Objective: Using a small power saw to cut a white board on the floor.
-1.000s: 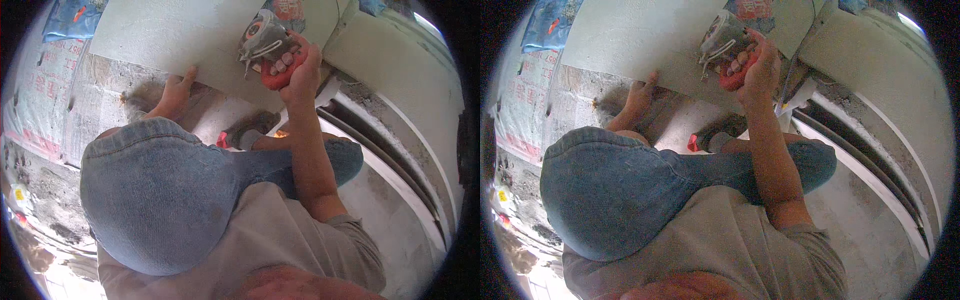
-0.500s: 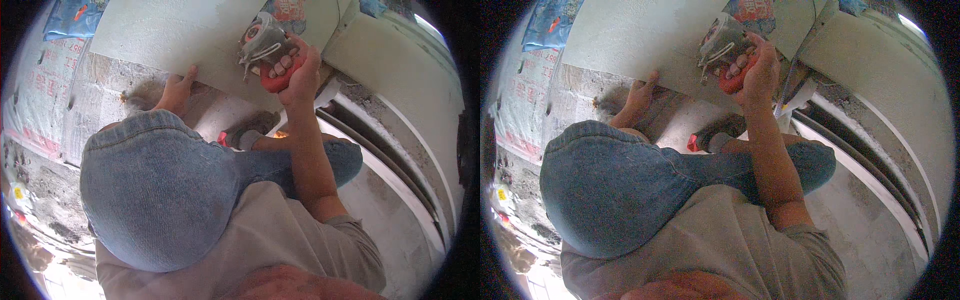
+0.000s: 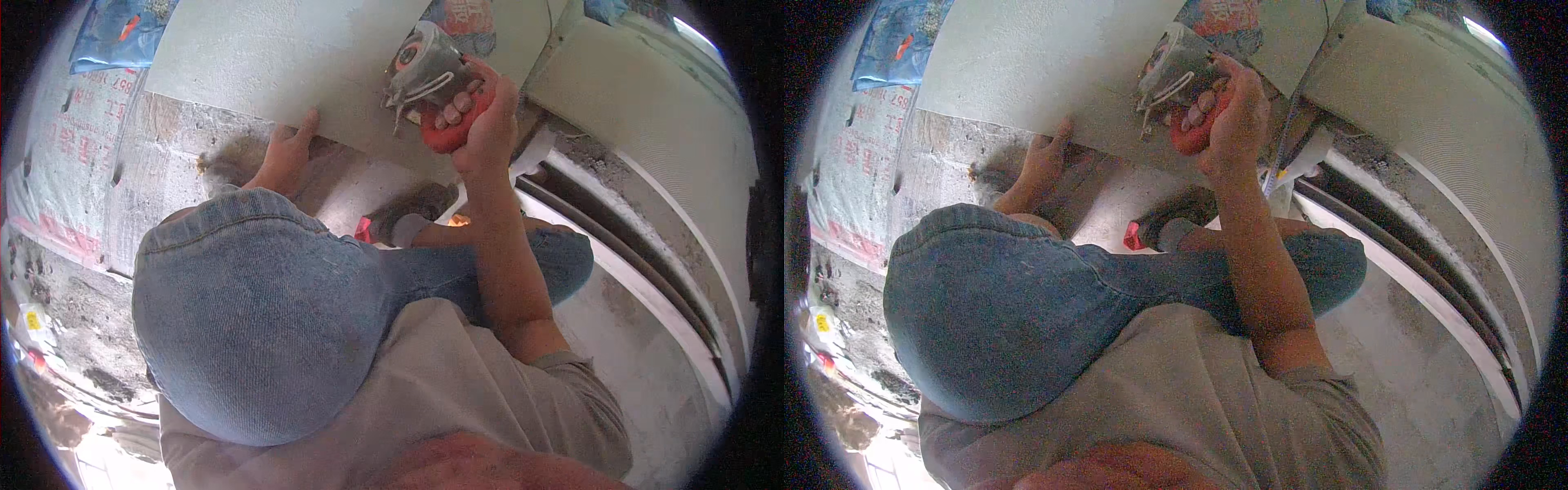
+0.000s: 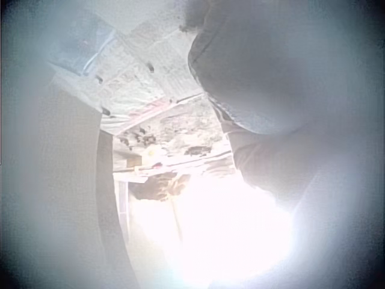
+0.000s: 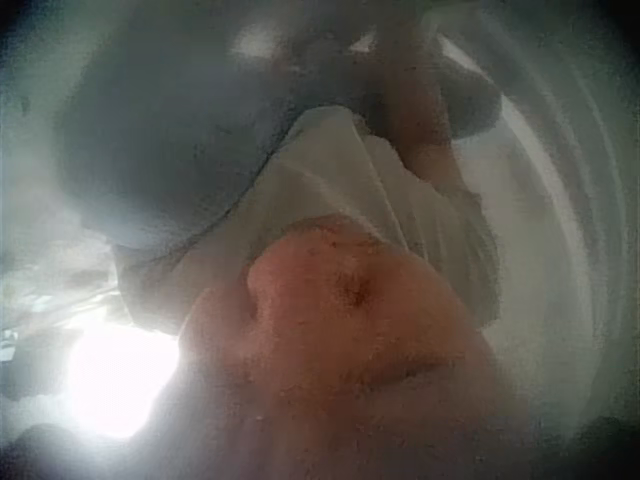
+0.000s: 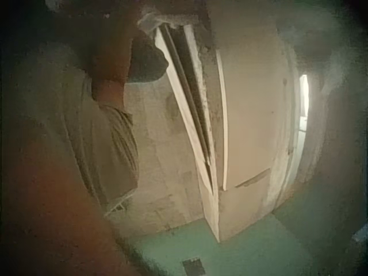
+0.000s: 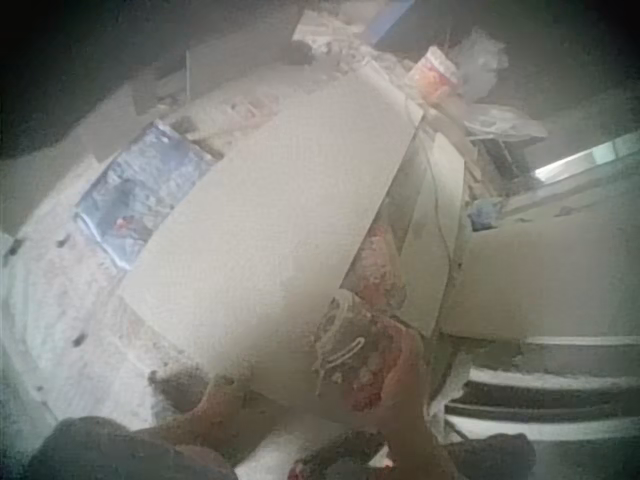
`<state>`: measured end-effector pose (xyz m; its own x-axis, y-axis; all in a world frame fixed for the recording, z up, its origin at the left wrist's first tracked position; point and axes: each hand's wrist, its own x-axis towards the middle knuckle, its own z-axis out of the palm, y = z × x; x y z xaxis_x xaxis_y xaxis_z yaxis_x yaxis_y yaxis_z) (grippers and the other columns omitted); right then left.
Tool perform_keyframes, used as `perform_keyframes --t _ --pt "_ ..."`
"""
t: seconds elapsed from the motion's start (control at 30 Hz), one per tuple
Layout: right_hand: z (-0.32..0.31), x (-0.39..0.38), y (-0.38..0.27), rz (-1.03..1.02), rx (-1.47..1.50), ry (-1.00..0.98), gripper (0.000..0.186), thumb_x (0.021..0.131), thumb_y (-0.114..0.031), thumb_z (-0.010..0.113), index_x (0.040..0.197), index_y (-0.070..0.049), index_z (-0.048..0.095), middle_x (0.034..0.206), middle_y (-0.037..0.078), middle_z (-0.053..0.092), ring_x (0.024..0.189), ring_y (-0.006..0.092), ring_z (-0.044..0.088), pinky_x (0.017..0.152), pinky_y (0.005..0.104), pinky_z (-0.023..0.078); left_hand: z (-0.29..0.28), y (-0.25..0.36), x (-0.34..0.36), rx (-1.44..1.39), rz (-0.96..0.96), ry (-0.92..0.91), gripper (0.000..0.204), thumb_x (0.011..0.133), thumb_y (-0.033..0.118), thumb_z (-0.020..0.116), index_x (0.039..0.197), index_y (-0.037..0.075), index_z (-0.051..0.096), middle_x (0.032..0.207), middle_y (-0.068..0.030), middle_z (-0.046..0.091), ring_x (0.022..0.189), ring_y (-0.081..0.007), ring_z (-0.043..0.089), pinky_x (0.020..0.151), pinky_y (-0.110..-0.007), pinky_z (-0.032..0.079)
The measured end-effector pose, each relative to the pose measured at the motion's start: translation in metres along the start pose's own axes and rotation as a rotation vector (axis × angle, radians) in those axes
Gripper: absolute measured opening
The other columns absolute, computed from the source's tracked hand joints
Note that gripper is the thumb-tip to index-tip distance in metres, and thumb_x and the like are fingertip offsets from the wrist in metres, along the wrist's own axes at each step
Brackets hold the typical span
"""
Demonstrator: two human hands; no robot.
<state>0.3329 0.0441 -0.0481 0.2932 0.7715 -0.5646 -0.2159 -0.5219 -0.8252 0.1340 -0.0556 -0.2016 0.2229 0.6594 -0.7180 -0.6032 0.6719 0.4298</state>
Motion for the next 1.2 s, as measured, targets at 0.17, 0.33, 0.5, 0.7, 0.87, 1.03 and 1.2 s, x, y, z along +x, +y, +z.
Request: perform_keyframes --t 0.17,0.33,0.5,0.7,0.87,1.03,1.2 --pt "0.002 -0.003 0.003 -0.014 0.001 -0.057 0.046 0.101 -0.043 0.044 0.121 -0.005 0.058 0.065 0.002 0.044 0.051 0.0161 0.045 0.045 0.0338 0.043 -0.009 0.007 -0.008 0.054 -0.034 0.039 0.053 0.101 0.037 0.055 0.134 -0.002 0.043 0.119 -0.0164 0.061 0.096 -0.0280 0.068 0.078 -0.037 0.060" --pt "-0.003 -0.002 0.007 -0.045 0.006 -0.081 0.046 0.101 -0.041 0.043 0.122 -0.003 0.057 0.065 0.002 0.044 0.051 0.0151 0.045 0.045 0.0336 0.044 0.006 0.022 -0.017 0.053 -0.057 -0.012 0.047 0.103 0.033 0.052 0.135 0.000 0.041 0.123 -0.0165 0.059 0.105 -0.0298 0.066 0.084 -0.039 0.061" --pt "-0.005 0.000 0.011 -0.056 -0.074 -0.064 0.045 0.101 -0.042 0.039 0.119 -0.005 0.058 0.066 0.000 0.040 0.053 0.0142 0.042 0.048 0.0338 0.042 0.003 0.017 -0.015 0.057 -0.049 0.047 0.045 0.103 0.034 0.051 0.132 0.000 0.045 0.122 -0.0152 0.059 0.102 -0.0274 0.066 0.083 -0.038 0.060" --pt "0.006 -0.009 0.006 -0.012 -0.090 -0.022 0.045 0.101 -0.044 0.036 0.116 -0.008 0.058 0.064 -0.002 0.035 0.055 0.0130 0.037 0.052 0.0321 0.038 -0.008 0.004 -0.005 0.018 -0.022 -0.019 0.046 0.103 0.035 0.052 0.132 0.000 0.044 0.122 -0.0153 0.059 0.100 -0.0283 0.067 0.083 -0.039 0.060" --pt "0.001 -0.007 0.010 -0.049 0.012 -0.068 0.044 0.100 -0.042 0.047 0.120 -0.004 0.060 0.068 0.002 0.044 0.050 0.0151 0.044 0.044 0.0326 0.043 -0.004 0.014 -0.011 0.051 -0.045 -0.012 0.046 0.103 0.035 0.052 0.132 0.001 0.044 0.121 -0.0146 0.060 0.100 -0.0275 0.067 0.083 -0.039 0.060" --pt "0.005 -0.011 0.008 -0.021 -0.077 -0.018 0.044 0.101 -0.042 0.035 0.117 -0.009 0.059 0.064 -0.002 0.035 0.054 0.0127 0.037 0.052 0.0321 0.039 -0.003 0.008 -0.008 0.013 -0.008 -0.002 0.047 0.102 0.035 0.053 0.132 0.000 0.045 0.121 -0.0148 0.060 0.100 -0.0271 0.067 0.083 -0.039 0.060" --pt "-0.002 -0.004 0.017 -0.061 -0.043 -0.053 0.044 0.101 -0.042 0.040 0.120 -0.007 0.059 0.066 0.000 0.040 0.052 0.0137 0.042 0.049 0.0337 0.042 -0.008 0.007 -0.005 0.021 -0.046 -0.036 0.048 0.102 0.038 0.053 0.132 0.000 0.046 0.122 -0.0157 0.060 0.100 -0.0267 0.067 0.083 -0.038 0.060"
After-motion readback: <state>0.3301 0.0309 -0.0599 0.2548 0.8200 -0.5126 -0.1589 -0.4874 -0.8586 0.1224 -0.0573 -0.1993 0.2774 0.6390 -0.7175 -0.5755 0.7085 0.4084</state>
